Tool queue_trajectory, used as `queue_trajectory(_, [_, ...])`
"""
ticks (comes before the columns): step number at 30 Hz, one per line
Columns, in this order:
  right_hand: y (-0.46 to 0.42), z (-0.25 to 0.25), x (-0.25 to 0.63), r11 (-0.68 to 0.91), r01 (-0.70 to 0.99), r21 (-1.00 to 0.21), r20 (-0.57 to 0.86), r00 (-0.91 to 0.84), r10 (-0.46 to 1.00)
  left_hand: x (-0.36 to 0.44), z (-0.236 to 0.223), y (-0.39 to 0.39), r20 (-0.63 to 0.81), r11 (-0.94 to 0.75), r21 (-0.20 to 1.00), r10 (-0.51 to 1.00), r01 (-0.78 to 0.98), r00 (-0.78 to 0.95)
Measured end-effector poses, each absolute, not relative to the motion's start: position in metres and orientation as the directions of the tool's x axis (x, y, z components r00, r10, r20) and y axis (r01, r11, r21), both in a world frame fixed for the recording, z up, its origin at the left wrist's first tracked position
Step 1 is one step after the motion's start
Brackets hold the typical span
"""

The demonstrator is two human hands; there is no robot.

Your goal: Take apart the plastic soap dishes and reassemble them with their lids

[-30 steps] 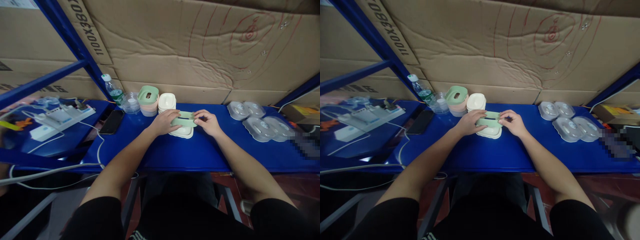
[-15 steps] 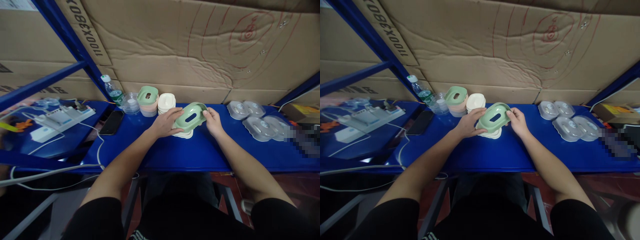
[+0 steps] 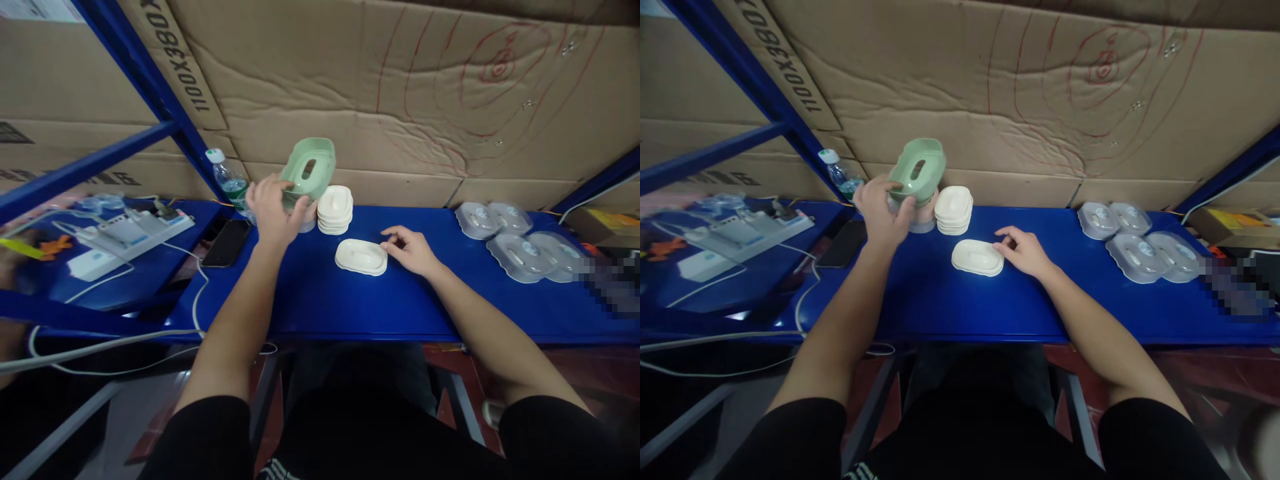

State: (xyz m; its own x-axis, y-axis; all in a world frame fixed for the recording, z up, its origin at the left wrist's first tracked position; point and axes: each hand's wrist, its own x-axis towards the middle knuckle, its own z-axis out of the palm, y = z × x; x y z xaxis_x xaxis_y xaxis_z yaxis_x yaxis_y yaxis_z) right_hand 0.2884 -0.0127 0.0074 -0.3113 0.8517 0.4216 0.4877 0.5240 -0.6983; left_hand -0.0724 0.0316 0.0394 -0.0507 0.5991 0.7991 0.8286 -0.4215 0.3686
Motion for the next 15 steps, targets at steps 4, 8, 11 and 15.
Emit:
queue_trajectory(4, [-0.015, 0.007, 0.288, 0.592, 0.551, -0.588, 0.395, -0.444, 0.805, -0.086, 0.035, 0.041, 0.748, -0.295, 0.441, 0.643, 0.848, -0.165])
queue_trajectory(8, [-0.013, 0.009, 0.291, 0.6, 0.573, -0.558, 0.384, -0.462, 0.799, -0.085, 0.026, 0.046, 0.715, -0.273, 0.464, 0.677, 0.843, -0.175])
queue_trajectory(11, [-0.012, 0.009, 0.293, 0.606, 0.594, -0.53, 0.385, -0.468, 0.796, -0.081, 0.023, 0.047, 0.717, -0.28, 0.44, 0.681, 0.853, -0.147])
queue_trajectory(15, [-0.011, 0.006, 0.294, 0.647, 0.6, -0.471, 0.351, -0.545, 0.761, -0.079, 0.023, 0.045, 0.716, -0.295, 0.425, 0.688, 0.856, -0.119])
